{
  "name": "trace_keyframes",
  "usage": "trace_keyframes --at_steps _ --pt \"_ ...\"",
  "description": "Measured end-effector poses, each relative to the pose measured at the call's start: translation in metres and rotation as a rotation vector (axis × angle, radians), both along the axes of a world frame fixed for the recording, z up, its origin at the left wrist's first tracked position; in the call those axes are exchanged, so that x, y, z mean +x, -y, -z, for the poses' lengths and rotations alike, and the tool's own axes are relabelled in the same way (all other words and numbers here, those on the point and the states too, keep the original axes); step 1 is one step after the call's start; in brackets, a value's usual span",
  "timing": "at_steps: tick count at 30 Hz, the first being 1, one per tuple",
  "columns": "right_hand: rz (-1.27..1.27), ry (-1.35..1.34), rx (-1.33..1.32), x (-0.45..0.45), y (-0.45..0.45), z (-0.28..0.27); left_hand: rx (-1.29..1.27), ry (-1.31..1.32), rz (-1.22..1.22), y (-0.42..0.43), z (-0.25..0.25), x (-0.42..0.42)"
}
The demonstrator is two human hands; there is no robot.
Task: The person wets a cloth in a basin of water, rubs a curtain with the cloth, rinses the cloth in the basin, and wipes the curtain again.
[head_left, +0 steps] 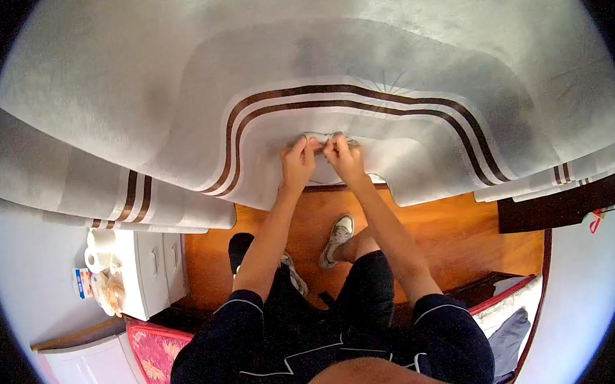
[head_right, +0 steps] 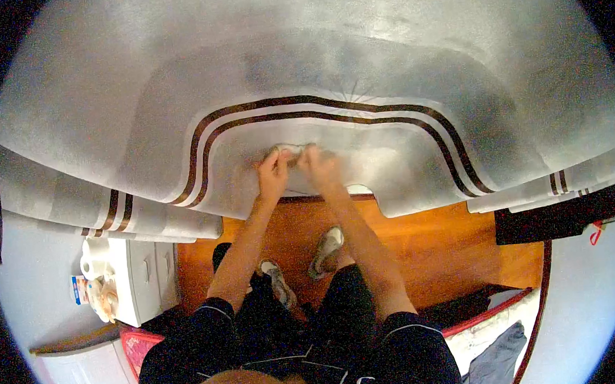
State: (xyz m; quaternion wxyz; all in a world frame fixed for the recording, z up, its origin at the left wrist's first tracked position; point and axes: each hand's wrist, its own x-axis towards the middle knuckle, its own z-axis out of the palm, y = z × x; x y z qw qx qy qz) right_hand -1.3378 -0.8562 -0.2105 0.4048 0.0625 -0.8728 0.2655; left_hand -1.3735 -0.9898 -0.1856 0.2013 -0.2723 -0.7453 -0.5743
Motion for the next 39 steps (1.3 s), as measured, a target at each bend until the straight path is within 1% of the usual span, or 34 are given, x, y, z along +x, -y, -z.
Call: trace_keyframes --at_steps 3,5,6,7,8,9,10,11,12,13,14,15,16,18,19,20,22,23,24,26,28,29,30,31,32,33,34,36,37,39 --pt "0.015 0.023 0.015 0.001 0.001 -0.009 0.000 0.082 0.059 0.000 -0.001 -0.003" --pt "-0.025 0.019 -0.024 0.003 0.001 -0.029 0.130 0.119 0.061 -0.004 -0.005 -0.006" --pt "-0.068 0.005 -0.059 -0.002 -0.001 -0.045 0.132 0.110 0.065 -0.006 -0.021 -0.010" --pt "-0.086 -0.041 -0.117 -0.005 0.002 -0.061 0.139 0.105 0.008 -0.005 -0.050 -0.007" --pt "-0.160 -0.051 -0.242 -0.012 0.005 -0.076 0.143 0.109 -0.053 -0.003 -0.078 -0.002" --pt "-0.097 -0.085 -0.167 -0.018 0.007 -0.097 0.228 0.102 -0.045 -0.003 -0.102 -0.005" --pt "-0.097 -0.189 -0.175 -0.023 0.014 -0.128 0.312 0.092 -0.037 -0.002 -0.126 -0.009" --pt "-0.018 -0.223 -0.149 -0.027 0.021 -0.155 0.360 0.036 -0.043 -0.001 -0.149 -0.012" --pt "-0.012 -0.287 -0.143 -0.036 0.026 -0.180 0.407 -0.018 -0.048 0.001 -0.169 -0.015" --pt "-0.006 -0.347 -0.138 -0.041 0.030 -0.196 0.402 -0.010 -0.050 0.004 -0.184 -0.016" --pt "-0.004 -0.337 -0.144 -0.041 0.033 -0.200 0.477 0.050 0.044 0.006 -0.196 -0.018" --pt "0.004 -0.358 -0.183 -0.042 0.035 -0.200 0.553 0.114 0.136 0.008 -0.197 -0.020" --pt "0.011 -0.374 -0.222 -0.042 0.037 -0.196 0.550 0.130 0.127 0.010 -0.189 -0.021" --pt "0.048 -0.363 -0.212 -0.038 0.035 -0.152 0.397 0.051 0.047 0.014 -0.160 -0.021" --pt "0.060 -0.332 -0.094 -0.032 0.035 -0.124 0.196 -0.013 -0.062 0.022 -0.138 -0.020" --pt "0.076 -0.308 0.025 -0.027 0.034 -0.095 0.147 0.026 -0.093 0.025 -0.096 -0.023" --pt "-0.002 -0.085 0.128 -0.014 0.026 -0.026 0.036 0.093 -0.120 0.029 -0.010 -0.028" --pt "-0.010 -0.022 0.102 -0.009 0.027 -0.004 -0.026 0.121 -0.121 0.032 0.019 -0.023" --pt "-0.019 0.041 0.075 -0.005 0.028 0.013 -0.025 0.120 -0.126 0.033 0.036 -0.019" --pt "-0.027 0.083 0.097 -0.001 0.027 0.028 -0.040 0.135 -0.098 0.032 0.054 -0.010" --pt "-0.024 0.119 0.119 0.005 0.029 0.036 -0.045 0.176 -0.090 0.032 0.054 -0.003" --pt "-0.023 0.221 0.084 0.005 0.029 0.038 -0.046 0.217 -0.084 0.032 0.051 -0.003" --pt "-0.025 0.319 0.053 0.002 0.031 0.032 -0.038 0.200 -0.090 0.032 0.048 -0.005" --pt "-0.030 0.302 0.061 0.000 0.033 0.026 -0.032 0.202 -0.079 0.034 0.044 -0.008" --pt "-0.048 0.221 -0.012 -0.002 0.036 0.021 -0.028 0.203 -0.071 0.035 0.042 -0.009" --pt "-0.069 0.137 -0.083 -0.009 0.037 0.011 0.126 0.211 -0.106 0.031 0.007 -0.002" --pt "-0.079 0.123 -0.075 -0.015 0.042 -0.009 0.135 0.196 -0.114 0.036 -0.015 -0.007" --pt "-0.102 0.026 -0.130 -0.018 0.058 -0.064 0.162 0.301 -0.094 0.046 -0.048 -0.012" --pt "-0.080 -0.043 -0.113 -0.024 0.064 -0.087 0.144 0.195 -0.183 0.047 -0.075 -0.014" --pt "-0.040 -0.129 -0.139 -0.032 0.077 -0.137 0.205 0.086 -0.223 0.053 -0.128 -0.018"
